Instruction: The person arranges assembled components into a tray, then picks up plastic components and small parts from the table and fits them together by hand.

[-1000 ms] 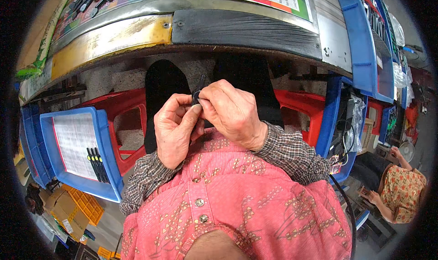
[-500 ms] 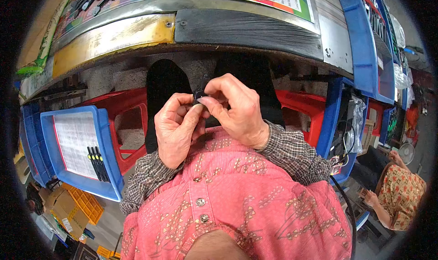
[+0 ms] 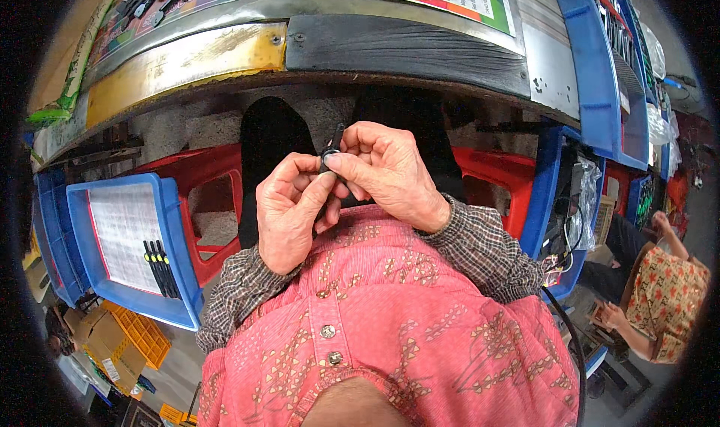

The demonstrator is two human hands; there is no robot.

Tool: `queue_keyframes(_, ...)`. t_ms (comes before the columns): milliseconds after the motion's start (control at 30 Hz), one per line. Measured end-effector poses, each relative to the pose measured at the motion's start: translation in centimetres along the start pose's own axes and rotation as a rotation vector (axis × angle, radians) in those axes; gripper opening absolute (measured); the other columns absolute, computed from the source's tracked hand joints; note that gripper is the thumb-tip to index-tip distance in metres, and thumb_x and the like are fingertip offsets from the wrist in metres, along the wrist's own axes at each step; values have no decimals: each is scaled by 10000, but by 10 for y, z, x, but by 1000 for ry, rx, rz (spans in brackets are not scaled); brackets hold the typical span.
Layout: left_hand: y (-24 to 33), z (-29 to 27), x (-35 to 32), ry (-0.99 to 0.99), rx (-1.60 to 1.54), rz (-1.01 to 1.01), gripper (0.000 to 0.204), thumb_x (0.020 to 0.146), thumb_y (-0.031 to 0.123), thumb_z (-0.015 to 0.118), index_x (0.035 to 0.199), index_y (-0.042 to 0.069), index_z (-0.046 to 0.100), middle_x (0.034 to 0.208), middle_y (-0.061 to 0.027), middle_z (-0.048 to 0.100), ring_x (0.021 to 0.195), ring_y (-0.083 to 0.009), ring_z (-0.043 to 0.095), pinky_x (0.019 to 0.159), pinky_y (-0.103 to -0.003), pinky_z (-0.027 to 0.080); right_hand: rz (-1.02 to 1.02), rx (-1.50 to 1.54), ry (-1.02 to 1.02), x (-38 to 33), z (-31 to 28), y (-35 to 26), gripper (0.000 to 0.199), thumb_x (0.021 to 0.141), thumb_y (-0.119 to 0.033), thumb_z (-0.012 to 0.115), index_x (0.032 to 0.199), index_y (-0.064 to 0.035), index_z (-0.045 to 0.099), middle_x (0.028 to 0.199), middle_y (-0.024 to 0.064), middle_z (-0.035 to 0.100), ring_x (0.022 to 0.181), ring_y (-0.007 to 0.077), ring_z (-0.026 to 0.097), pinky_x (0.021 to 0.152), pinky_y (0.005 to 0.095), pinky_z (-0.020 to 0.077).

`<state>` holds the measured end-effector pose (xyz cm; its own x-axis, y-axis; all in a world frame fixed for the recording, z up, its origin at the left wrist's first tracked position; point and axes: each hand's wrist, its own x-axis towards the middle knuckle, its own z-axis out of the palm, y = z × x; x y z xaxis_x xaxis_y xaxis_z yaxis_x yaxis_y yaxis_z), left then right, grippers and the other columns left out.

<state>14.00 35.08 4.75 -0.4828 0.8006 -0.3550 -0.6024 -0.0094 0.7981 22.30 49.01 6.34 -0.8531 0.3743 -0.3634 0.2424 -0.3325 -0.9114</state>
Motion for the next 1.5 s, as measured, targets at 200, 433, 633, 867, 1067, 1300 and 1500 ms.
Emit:
queue_keyframes(200,0,0,1,11,19,-10,95,930,61,542,996,-5,521,779,-73,639,529,-58,539,413,-163,370,-12,-106,39,-2,3,-1,105,883,-70,612,903,25,572,744,1,591,599,20,546,466,165,393)
queue_keyframes(433,1,-1,0,3,-34,-22,102,930,68,549,998,-7,532,783,-48,633,549,-30,523,449,-144,370,-32,4,23,-1,2,4,120,885,-84,621,902,25,573,739,0,589,581,16,526,460,162,390)
queue_keyframes(633,-2,-3,0,-7,-30,-22,97,930,59,543,999,-7,530,788,-51,633,548,-29,522,449,-144,372,3,-42,-13,0,-1,2,119,885,-88,623,890,21,573,696,0,585,568,12,516,454,159,382)
queue_keyframes(867,-2,-2,0,7,-20,-33,94,931,59,539,997,-7,528,789,-55,634,548,-31,525,449,-143,374,-42,-165,41,1,4,6,101,884,-76,614,871,12,567,683,-8,581,576,10,538,447,161,384)
queue_keyframes(1067,-1,-3,2,0,-80,-33,92,935,80,543,966,-3,519,782,-89,627,532,-74,535,407,-170,357,-58,-116,80,0,4,7,122,888,-93,620,899,14,563,681,-15,571,580,11,540,453,162,391)
queue_keyframes(1300,-4,-5,2,-14,-144,-57,88,930,71,546,965,-4,517,779,-97,626,529,-89,539,403,-176,358,-158,-184,155,-3,6,4,127,875,-79,635,928,24,582,755,18,592,595,17,532,495,168,419)
queue_keyframes(1500,-3,-6,2,-1,-133,-65,98,935,53,536,994,-22,517,793,-84,634,537,-55,536,420,-161,381,-548,-630,207,-3,4,3,133,792,-3,677,897,6,595,759,54,601,608,86,593,512,218,467)
